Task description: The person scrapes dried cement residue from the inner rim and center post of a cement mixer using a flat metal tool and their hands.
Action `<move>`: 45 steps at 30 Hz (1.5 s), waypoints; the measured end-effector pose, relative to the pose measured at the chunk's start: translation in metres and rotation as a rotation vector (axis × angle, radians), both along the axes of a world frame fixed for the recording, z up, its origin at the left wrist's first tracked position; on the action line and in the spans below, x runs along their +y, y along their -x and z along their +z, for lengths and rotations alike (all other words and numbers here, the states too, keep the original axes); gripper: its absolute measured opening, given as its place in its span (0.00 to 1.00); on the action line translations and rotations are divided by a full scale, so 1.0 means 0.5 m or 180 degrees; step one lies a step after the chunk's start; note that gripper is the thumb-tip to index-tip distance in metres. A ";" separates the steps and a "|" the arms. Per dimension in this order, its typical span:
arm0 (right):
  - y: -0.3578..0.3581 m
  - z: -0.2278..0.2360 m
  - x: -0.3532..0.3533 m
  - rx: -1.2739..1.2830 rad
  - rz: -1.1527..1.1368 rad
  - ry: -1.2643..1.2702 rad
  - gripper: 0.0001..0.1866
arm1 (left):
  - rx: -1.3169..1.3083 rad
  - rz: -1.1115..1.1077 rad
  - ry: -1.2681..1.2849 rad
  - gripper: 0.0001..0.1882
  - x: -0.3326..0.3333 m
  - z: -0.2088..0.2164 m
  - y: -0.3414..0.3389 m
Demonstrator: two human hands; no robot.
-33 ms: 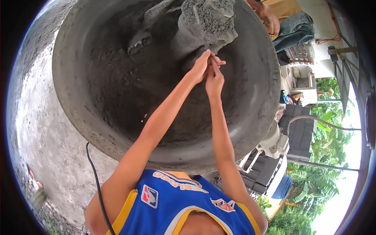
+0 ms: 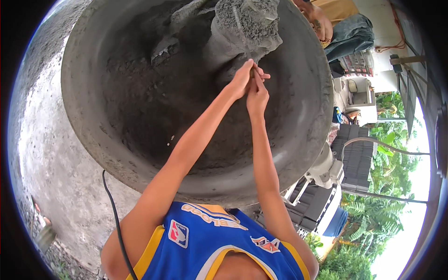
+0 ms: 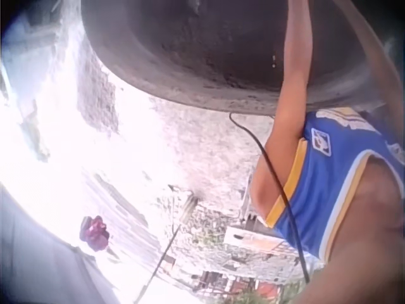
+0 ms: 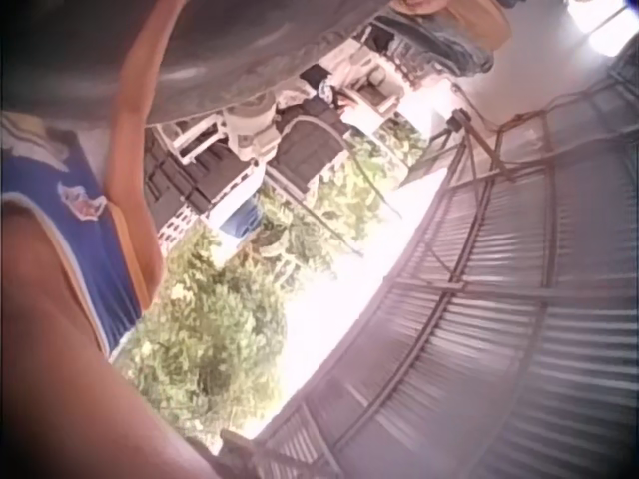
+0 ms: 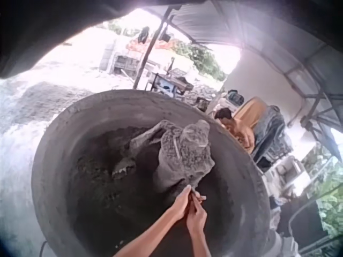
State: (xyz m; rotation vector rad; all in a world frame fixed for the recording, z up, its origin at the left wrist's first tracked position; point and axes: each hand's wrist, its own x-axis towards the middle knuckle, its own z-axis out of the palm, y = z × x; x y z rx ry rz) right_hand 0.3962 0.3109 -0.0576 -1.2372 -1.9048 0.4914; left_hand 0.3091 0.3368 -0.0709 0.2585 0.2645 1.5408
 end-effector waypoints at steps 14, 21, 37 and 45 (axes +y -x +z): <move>-0.169 -0.187 0.041 0.0715 -0.0404 0.0064 0.16 | 0.1306 -0.0962 0.0552 0.14 0.041 -0.107 -0.153; -0.108 -0.098 0.039 0.0203 -0.0250 -0.0131 0.16 | 0.0276 -0.0954 0.0310 0.14 0.056 -0.088 -0.090; -0.051 -0.056 -0.067 0.1267 -0.0516 0.1130 0.19 | 0.0753 -0.0986 0.0497 0.14 -0.015 -0.032 -0.086; 0.036 -0.026 -0.102 0.0844 -0.0154 0.1143 0.19 | 0.0377 -0.0368 0.0439 0.14 -0.063 -0.027 0.005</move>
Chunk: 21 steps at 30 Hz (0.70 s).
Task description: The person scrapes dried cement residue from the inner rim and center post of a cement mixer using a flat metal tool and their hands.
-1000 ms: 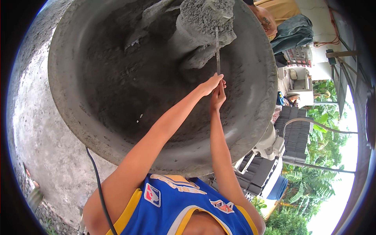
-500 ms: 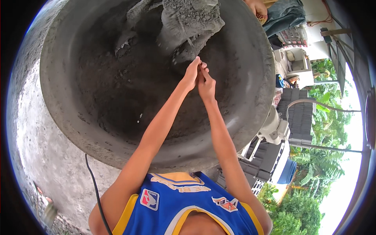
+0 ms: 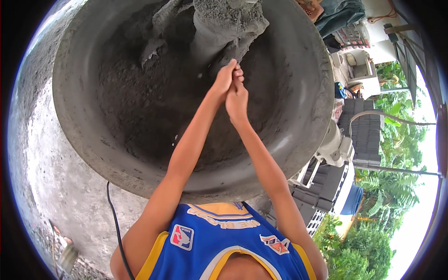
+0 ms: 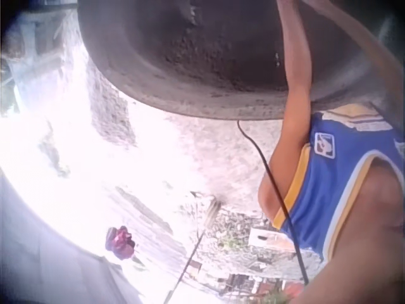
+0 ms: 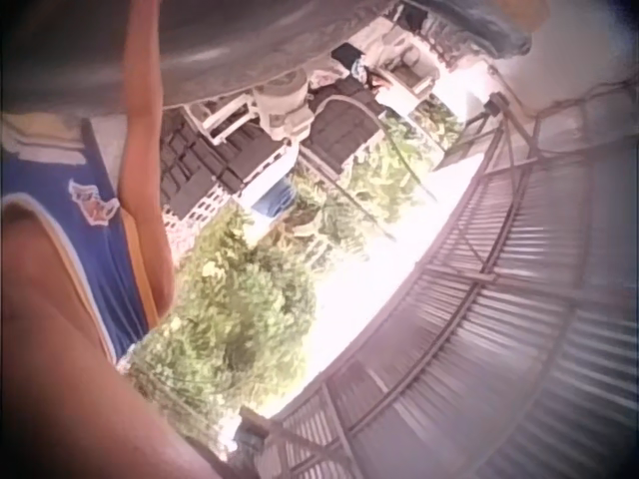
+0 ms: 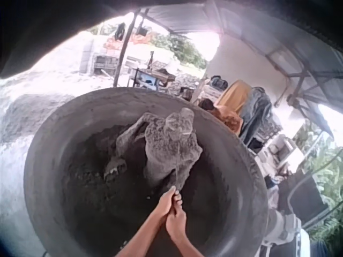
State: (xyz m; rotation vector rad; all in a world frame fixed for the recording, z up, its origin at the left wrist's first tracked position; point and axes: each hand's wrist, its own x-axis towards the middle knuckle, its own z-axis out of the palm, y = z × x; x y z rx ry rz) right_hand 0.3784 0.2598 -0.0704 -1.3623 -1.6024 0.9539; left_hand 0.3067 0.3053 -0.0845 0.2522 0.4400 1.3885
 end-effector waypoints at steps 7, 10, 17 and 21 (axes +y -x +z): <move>0.004 0.009 -0.016 0.0445 0.0190 0.0439 0.20 | 0.0986 0.0663 0.0058 0.15 -0.005 0.021 0.005; 0.024 0.011 -0.037 0.0789 -0.0036 0.0744 0.20 | 0.1550 -0.0103 -0.0057 0.17 0.002 0.009 -0.001; 0.005 0.021 -0.036 0.0730 0.0211 0.0675 0.21 | 0.1086 0.0541 0.0140 0.18 -0.019 0.012 -0.002; 0.000 0.004 -0.032 0.0831 0.0084 0.1201 0.20 | 0.1257 0.0232 0.0115 0.18 -0.012 -0.007 -0.004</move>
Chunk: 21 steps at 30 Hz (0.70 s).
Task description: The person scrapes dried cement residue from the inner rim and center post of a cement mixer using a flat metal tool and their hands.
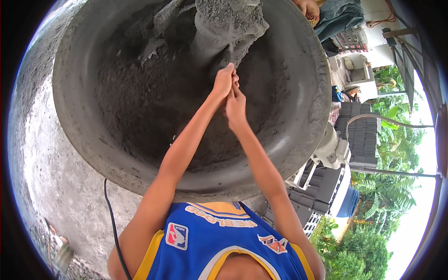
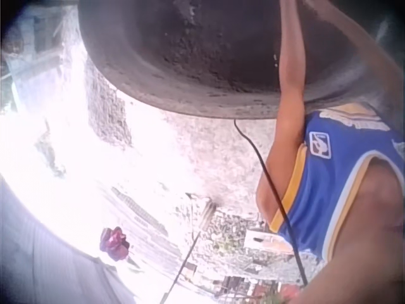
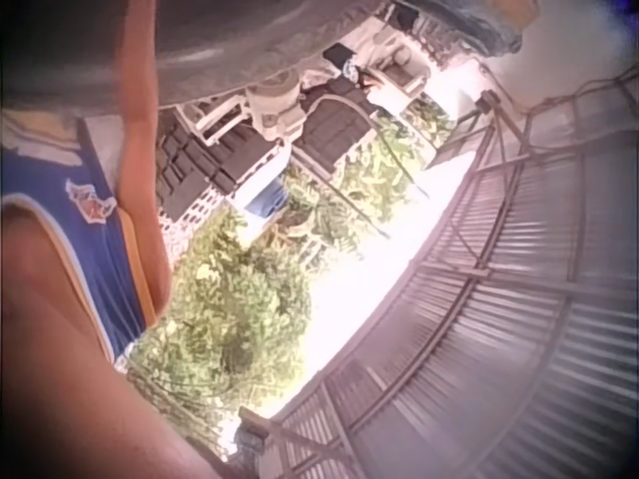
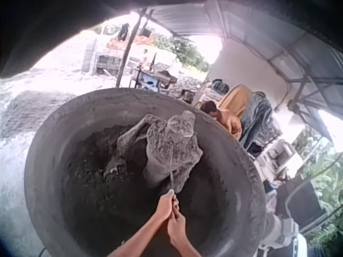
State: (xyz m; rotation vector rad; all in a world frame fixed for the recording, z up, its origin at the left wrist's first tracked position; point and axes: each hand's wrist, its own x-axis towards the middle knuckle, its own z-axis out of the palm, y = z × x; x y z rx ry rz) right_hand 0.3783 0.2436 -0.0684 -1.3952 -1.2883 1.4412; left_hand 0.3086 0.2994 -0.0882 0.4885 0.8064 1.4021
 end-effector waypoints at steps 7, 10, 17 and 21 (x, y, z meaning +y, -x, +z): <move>0.032 -0.009 -0.023 0.0191 -0.0630 -0.0705 0.21 | -0.0296 0.0002 -0.0203 0.16 -0.012 0.024 0.010; -0.001 -0.027 -0.009 0.0177 -0.0099 -0.0412 0.22 | -0.0572 0.0287 0.0005 0.16 -0.023 0.030 0.008; -0.017 -0.013 -0.023 -0.0260 -0.0095 -0.1560 0.21 | -0.0232 -0.0106 -0.1473 0.19 -0.042 0.078 -0.009; 0.003 -0.003 -0.036 -0.1394 0.0262 -0.0757 0.21 | -0.1094 0.0169 -0.0261 0.21 -0.019 -0.051 0.000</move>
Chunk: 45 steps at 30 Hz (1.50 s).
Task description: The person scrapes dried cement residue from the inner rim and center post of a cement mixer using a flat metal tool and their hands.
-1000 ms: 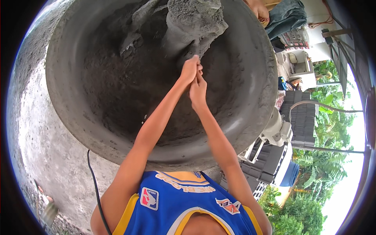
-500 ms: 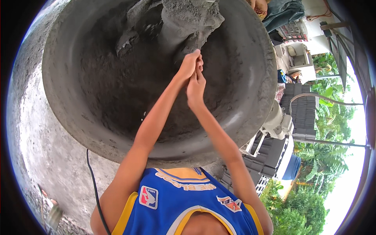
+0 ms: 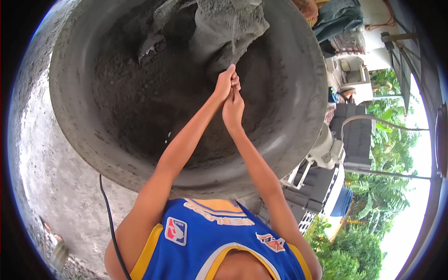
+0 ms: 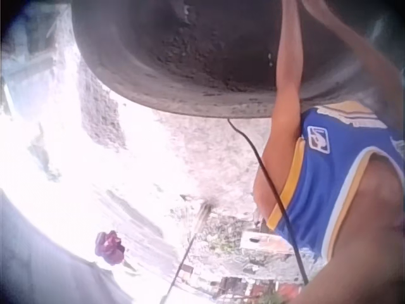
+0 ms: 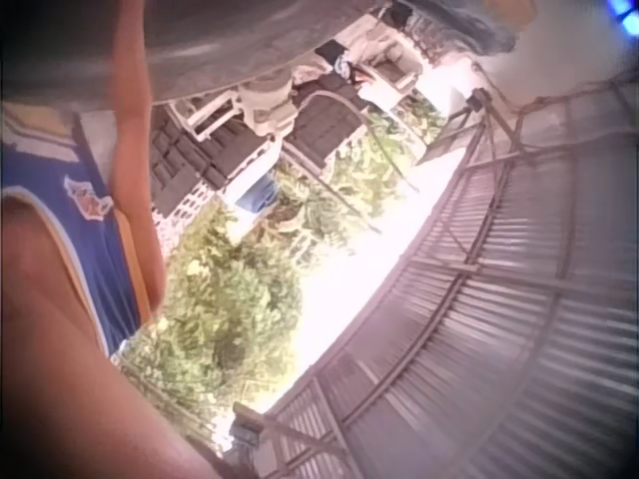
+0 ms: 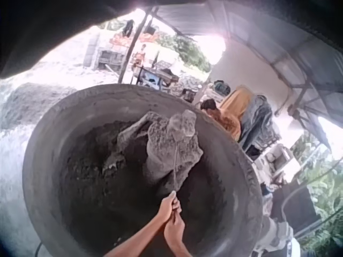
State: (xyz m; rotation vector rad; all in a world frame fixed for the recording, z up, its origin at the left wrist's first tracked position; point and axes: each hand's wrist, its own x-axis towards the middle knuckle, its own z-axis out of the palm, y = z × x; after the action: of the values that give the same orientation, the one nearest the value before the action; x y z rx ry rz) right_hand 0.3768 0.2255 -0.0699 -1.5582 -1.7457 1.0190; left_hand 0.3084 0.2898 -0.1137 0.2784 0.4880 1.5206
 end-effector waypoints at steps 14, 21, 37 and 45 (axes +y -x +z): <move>-0.017 -0.013 0.037 0.0127 -0.0197 -0.0874 0.18 | 0.0418 0.0286 -0.0298 0.25 0.034 0.025 -0.018; -0.067 -0.037 0.082 0.0649 -0.0027 -0.1178 0.19 | 0.0368 -0.0158 -0.0276 0.23 0.045 0.006 -0.055; -0.086 0.002 0.064 0.0149 0.0022 -0.1554 0.17 | -0.0760 -0.0480 -0.0390 0.24 -0.016 0.008 -0.099; -0.123 -0.087 0.108 -0.0032 0.0190 -0.0906 0.20 | 0.0501 0.0133 -0.0268 0.20 -0.048 -0.020 -0.131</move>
State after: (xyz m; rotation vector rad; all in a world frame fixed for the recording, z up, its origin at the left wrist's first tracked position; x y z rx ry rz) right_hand 0.4381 0.2795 -0.1132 -1.3416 -1.8617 0.7514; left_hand 0.3738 0.2658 -0.1238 0.4582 0.5576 1.5692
